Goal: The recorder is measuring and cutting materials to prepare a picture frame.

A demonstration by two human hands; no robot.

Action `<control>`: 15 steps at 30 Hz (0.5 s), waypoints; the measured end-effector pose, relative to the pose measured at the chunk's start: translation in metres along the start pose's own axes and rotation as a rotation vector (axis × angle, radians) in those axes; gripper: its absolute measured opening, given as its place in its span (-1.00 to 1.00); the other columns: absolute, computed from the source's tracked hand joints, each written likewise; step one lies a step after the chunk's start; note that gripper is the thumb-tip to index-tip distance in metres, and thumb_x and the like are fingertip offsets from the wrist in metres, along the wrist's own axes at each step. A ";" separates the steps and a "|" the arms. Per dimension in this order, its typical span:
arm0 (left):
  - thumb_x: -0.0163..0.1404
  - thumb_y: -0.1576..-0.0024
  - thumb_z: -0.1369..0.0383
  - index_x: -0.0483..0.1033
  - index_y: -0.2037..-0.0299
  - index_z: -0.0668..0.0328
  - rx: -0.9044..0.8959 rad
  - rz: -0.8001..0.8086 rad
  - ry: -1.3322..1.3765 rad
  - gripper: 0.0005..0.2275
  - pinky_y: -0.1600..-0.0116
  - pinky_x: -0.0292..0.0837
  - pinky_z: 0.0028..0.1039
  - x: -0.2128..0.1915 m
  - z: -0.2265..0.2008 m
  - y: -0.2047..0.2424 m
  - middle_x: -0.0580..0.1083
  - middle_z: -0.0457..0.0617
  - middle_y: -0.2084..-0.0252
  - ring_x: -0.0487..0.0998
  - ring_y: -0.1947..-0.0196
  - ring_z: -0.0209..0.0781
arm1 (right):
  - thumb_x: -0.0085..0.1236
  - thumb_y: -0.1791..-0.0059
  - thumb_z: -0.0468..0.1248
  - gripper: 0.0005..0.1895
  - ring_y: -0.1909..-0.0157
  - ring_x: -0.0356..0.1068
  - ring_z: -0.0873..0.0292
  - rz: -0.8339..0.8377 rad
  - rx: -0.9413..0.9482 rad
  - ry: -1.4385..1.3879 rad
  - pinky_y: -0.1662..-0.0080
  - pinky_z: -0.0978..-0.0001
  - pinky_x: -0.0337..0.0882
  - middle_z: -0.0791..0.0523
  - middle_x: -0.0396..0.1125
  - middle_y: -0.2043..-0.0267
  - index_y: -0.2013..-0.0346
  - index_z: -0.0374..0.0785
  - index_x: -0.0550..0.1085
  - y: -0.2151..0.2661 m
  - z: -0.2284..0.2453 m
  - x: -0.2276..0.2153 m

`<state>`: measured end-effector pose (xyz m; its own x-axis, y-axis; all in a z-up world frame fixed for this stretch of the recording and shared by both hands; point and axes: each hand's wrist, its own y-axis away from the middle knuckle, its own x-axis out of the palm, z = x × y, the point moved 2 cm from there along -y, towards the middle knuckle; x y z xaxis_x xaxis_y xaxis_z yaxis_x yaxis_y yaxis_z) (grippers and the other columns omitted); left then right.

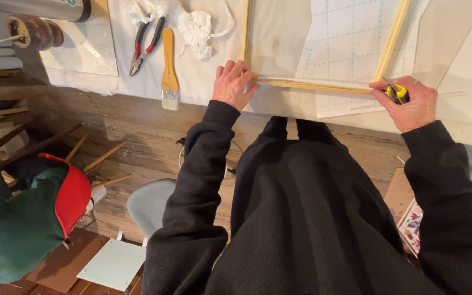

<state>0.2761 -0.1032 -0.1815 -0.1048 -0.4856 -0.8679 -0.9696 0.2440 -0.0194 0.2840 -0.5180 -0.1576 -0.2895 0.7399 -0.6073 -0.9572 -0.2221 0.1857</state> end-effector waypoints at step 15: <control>0.29 0.03 0.39 0.61 0.33 -0.01 0.057 -0.043 -0.015 -0.87 0.07 0.24 -0.27 0.000 0.000 0.001 0.39 -0.23 0.27 0.39 0.15 -0.15 | 0.39 -0.09 -0.25 -0.75 0.16 0.52 0.23 0.004 0.057 -0.008 0.05 0.41 0.48 0.10 0.53 0.08 0.03 -0.27 0.52 0.002 -0.005 -0.008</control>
<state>0.2751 -0.1028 -0.1811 -0.0598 -0.4840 -0.8730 -0.9590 0.2707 -0.0844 0.2844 -0.5281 -0.1561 -0.2929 0.7441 -0.6004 -0.9543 -0.1883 0.2322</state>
